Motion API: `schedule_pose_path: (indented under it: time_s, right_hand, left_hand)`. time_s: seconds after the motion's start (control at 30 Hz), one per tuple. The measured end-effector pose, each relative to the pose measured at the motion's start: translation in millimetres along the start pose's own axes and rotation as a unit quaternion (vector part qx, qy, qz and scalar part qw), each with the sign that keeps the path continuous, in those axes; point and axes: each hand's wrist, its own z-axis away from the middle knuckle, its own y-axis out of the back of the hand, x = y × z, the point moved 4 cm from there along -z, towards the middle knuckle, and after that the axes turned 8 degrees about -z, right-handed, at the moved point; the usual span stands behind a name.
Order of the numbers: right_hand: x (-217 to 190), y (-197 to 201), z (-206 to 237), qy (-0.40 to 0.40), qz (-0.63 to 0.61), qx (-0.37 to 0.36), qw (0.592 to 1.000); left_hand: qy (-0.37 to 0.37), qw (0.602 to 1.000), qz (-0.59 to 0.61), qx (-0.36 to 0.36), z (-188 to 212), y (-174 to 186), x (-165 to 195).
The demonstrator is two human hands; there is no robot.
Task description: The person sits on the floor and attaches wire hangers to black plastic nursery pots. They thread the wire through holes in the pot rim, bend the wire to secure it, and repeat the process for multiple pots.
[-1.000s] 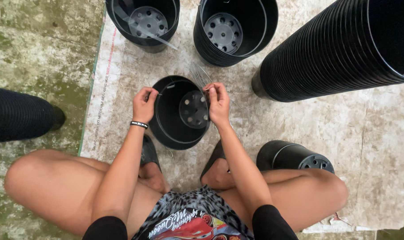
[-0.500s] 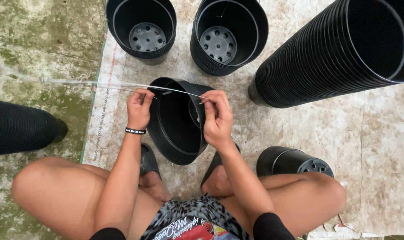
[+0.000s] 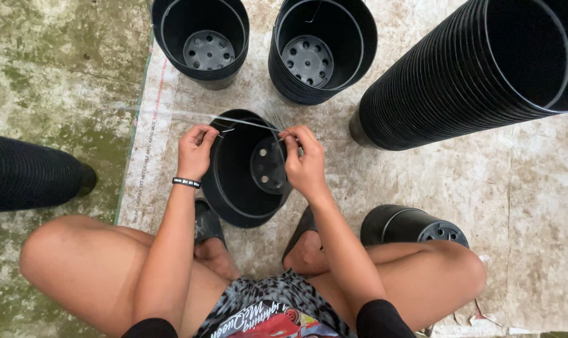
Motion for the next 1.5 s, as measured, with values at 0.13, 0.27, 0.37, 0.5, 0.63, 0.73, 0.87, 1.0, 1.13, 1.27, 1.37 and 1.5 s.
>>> schedule_pose_path:
  time_s: [0.13, 0.27, 0.37, 0.5, 0.63, 0.73, 0.87, 1.0, 1.13, 1.27, 1.37, 1.5]
  right_hand:
    - [78.7, -7.7, 7.7, -0.129, -0.055, -0.019, 0.990]
    - [137.8, -11.9, 27.1, -0.192, -0.053, -0.015, 0.980]
    - [153.1, -12.2, 35.5, -0.173, -0.070, -0.014, 0.982]
    - [156.7, -8.7, 34.4, -0.215, -0.055, 0.004, 0.975]
    - [147.6, -6.5, 29.4, -0.196, -0.012, 0.022, 0.980]
    - [140.2, -6.3, 23.0, -0.175, 0.007, 0.050, 0.983]
    - [136.5, -2.4, 22.0, -0.172, 0.029, 0.082, 0.981]
    - [141.3, 4.0, 26.3, -0.187, 0.070, 0.078, 0.977]
    - [152.8, 6.6, 28.5, -0.186, 0.085, 0.051, 0.978]
    - [162.0, 7.4, 28.9, -0.199, 0.069, 0.028, 0.977]
    - [158.1, 7.1, 30.7, -0.119, 0.101, -0.020, 0.988]
    - [148.0, 10.0, 34.3, -0.085, 0.079, 0.012, 0.993]
  left_hand:
    - [0.005, 0.996, -0.092, 0.010, 9.0, -1.5, -2.0]
    - [0.026, 0.981, -0.188, 0.040, 21.1, -11.4, -6.5]
    - [0.017, 0.969, -0.244, 0.037, 26.9, -17.2, -7.0]
    - [0.033, 0.961, -0.271, 0.045, 33.5, -22.7, -9.2]
    - [0.010, 0.961, -0.268, 0.071, 38.7, -30.4, -7.5]
    - [0.006, 0.962, -0.255, 0.094, 40.3, -37.8, -7.7]
    - [0.028, 0.961, -0.253, 0.107, 50.6, -48.4, -12.2]
    - [0.021, 0.964, -0.248, 0.099, 55.8, -54.2, -17.0]
    - [0.013, 0.964, -0.249, 0.096, 56.2, -58.9, -22.9]
    - [0.028, 0.963, -0.255, 0.087, 54.7, -60.2, -29.7]
    - [0.026, 0.964, -0.250, 0.090, 53.0, -60.3, -31.7]
    - [0.031, 0.966, -0.243, 0.084, 51.4, -60.8, -34.5]
